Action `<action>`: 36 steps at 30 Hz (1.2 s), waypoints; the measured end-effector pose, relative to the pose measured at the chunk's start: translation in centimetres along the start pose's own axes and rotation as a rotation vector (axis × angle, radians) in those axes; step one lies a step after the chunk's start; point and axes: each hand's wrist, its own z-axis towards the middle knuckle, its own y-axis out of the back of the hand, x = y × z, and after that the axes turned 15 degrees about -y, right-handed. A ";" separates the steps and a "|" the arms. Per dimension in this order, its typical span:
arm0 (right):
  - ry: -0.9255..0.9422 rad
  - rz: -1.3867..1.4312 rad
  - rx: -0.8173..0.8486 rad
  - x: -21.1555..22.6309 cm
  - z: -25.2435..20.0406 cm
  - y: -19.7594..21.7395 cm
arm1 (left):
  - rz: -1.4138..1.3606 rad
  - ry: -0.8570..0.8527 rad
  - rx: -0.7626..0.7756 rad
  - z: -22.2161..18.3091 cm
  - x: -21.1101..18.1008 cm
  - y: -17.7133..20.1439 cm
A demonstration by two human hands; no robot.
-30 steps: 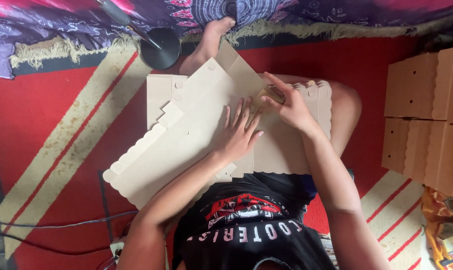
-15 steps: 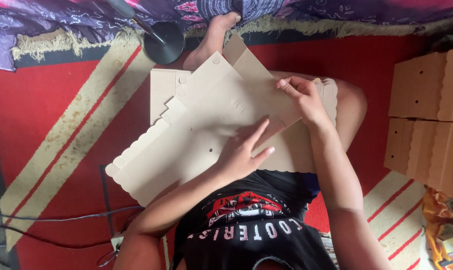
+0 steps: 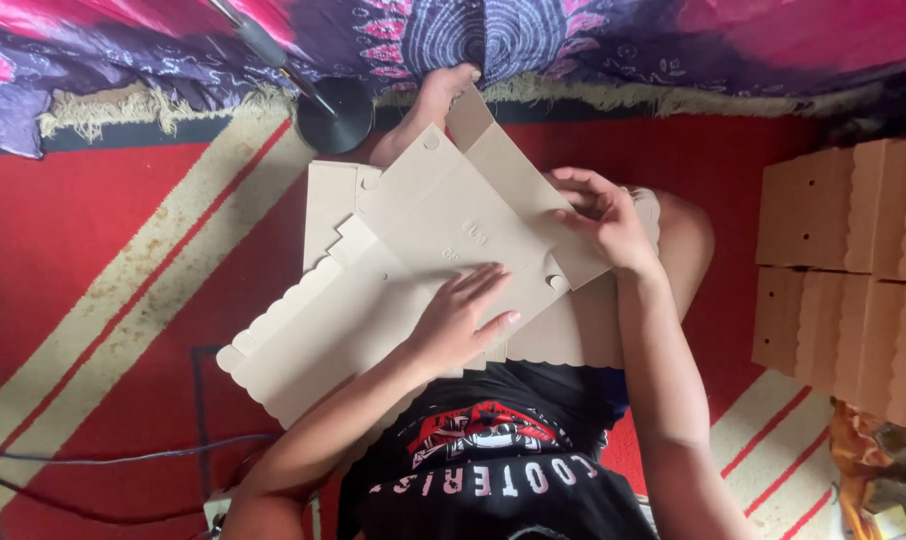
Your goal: Folding flat cardboard templates into boxes while sitting on the floor.
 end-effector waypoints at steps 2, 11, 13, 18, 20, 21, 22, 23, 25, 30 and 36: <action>0.026 0.014 -0.001 -0.4 0.0 0.7 | 0.069 -0.002 -0.049 -0.1 1.2 0.6; 0.033 -0.108 0.157 -0.1 -1.7 1.4 | 0.082 0.052 -0.151 0.0 0.9 3.5; 0.128 -0.248 0.338 2.4 -2.7 -0.4 | -0.016 0.040 -0.331 0.2 1.2 3.1; 0.093 -0.364 0.311 3.8 -3.7 -3.4 | -0.113 0.108 -0.389 0.3 1.8 4.5; 0.067 -0.387 0.221 2.4 -3.4 -4.1 | -0.060 0.090 -0.451 0.6 2.0 4.8; -0.006 -0.273 0.132 1.4 -3.0 -4.3 | 0.030 0.024 -0.498 0.8 1.8 5.2; -0.081 -0.156 0.043 0.2 -2.8 -4.5 | 0.118 -0.041 -0.540 0.9 1.5 5.6; -0.081 -0.155 0.040 -0.2 -2.6 -4.4 | 0.118 -0.044 -0.538 1.1 1.7 5.6; -0.114 -0.013 0.110 -1.0 -2.0 -4.2 | 0.199 -0.070 -0.537 1.5 2.1 5.6; -0.063 0.116 0.037 -1.7 -2.5 -4.6 | 0.241 -0.081 -0.572 1.4 0.8 5.9; 0.047 0.279 -0.247 2.0 -8.0 -6.0 | 0.330 -0.213 -0.685 1.3 -1.5 8.5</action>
